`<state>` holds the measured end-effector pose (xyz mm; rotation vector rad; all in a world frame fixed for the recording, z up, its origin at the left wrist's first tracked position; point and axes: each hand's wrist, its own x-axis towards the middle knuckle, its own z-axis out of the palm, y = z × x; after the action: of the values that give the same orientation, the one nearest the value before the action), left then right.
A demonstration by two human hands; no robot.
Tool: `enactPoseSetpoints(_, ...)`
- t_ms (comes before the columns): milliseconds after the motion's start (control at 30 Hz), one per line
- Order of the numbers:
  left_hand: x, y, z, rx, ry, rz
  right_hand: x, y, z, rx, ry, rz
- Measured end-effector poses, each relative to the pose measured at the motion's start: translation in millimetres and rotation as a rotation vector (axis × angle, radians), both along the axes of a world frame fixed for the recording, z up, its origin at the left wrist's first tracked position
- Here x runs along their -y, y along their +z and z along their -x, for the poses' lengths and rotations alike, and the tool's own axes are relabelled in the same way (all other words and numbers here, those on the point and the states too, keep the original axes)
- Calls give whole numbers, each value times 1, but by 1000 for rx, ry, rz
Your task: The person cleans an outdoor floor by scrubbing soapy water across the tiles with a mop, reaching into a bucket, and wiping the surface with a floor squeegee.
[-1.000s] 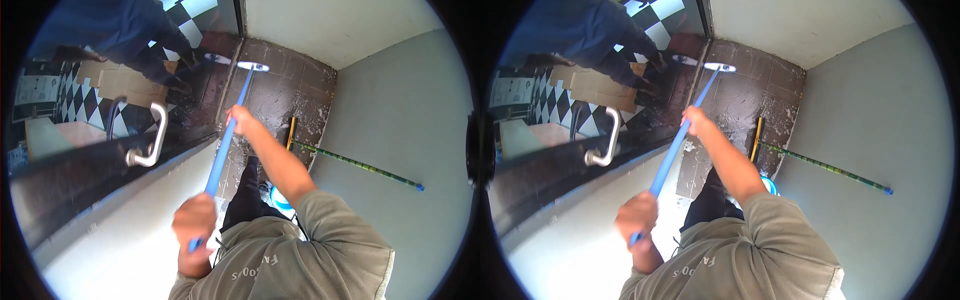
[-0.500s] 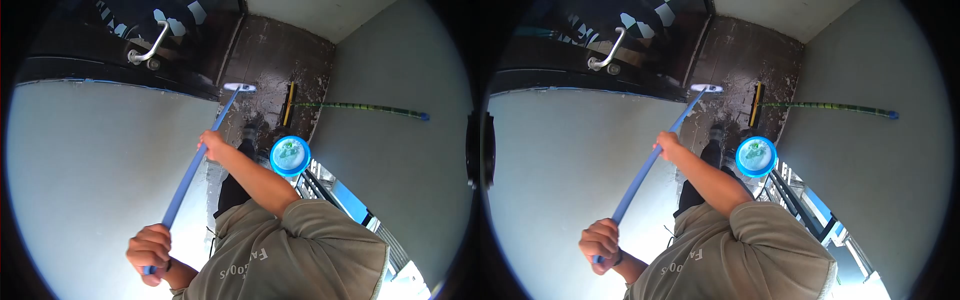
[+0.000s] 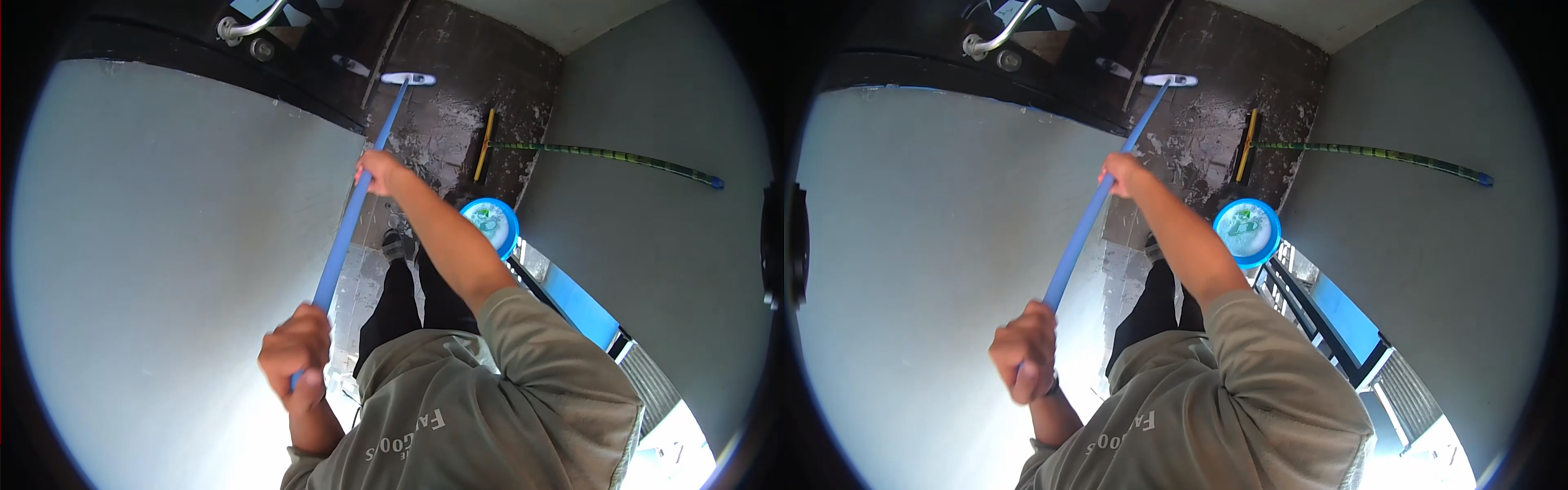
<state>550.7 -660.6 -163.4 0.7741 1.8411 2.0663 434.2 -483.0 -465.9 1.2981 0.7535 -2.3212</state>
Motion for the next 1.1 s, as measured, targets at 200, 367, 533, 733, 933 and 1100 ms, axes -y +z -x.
enactPoseSetpoints(200, 74, 85, -39, 37, 21, 53, 108, 77, -79, 90, 66, 97)
enactPoseSetpoints(367, 101, 126, -56, -102, -49, 29, 142, 114, -116, 157, 66, 166)
enactPoseSetpoints(533, 92, 99, -44, -83, -174, -24, 115, 99, -101, 100, 23, 72)
enactPoseSetpoints(733, 59, 56, -56, 26, 214, 19, 89, 55, -62, 56, 117, 7)
enactPoseSetpoints(933, 67, 79, -77, 2, 207, 26, 116, 68, -90, 75, 200, 43)
enactPoseSetpoints(1100, 87, 113, -89, 29, 293, -20, 139, 95, -132, 131, 126, 125)
